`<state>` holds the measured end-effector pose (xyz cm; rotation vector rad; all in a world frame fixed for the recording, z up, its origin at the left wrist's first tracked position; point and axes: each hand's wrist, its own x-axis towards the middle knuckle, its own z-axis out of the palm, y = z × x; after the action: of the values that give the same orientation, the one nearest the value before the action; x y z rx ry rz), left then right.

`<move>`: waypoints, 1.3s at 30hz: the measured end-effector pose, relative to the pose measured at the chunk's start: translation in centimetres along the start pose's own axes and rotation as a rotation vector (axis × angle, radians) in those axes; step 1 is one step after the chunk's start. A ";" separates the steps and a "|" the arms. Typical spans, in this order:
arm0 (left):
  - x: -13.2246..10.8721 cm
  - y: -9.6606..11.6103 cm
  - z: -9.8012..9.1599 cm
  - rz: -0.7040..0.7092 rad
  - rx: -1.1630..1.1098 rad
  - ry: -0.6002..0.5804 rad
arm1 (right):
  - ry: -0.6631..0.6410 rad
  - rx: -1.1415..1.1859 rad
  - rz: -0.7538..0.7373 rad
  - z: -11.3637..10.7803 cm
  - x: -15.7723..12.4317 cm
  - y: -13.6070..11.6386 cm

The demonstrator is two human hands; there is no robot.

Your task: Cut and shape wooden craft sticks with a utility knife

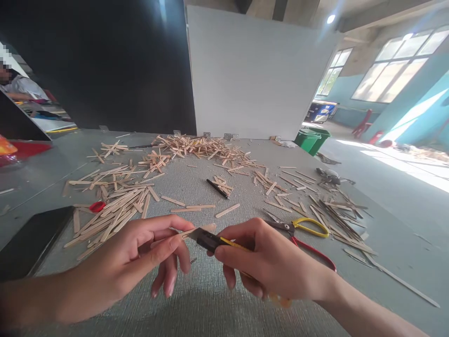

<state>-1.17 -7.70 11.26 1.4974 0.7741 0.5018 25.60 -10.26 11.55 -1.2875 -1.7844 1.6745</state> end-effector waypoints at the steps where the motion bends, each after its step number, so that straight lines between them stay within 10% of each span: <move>1: 0.1 0.0 0.0 0.001 -0.015 -0.007 | -0.015 0.017 -0.015 0.1 0.1 -0.1; 6: 0.0 0.0 0.1 0.012 -0.053 -0.011 | 0.152 -0.184 -0.052 1.1 -0.2 -0.5; 11: -0.2 0.4 0.0 -0.014 -0.035 -0.021 | 0.579 -0.746 -0.521 2.1 -0.9 0.7; 39: -0.1 0.5 -0.1 -0.062 0.211 -0.052 | 0.539 -1.250 -0.715 2.5 -2.5 0.7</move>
<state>-1.23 -7.63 11.81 1.6686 0.8501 0.3406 25.16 -13.81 11.08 -1.0337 -2.4693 -0.2833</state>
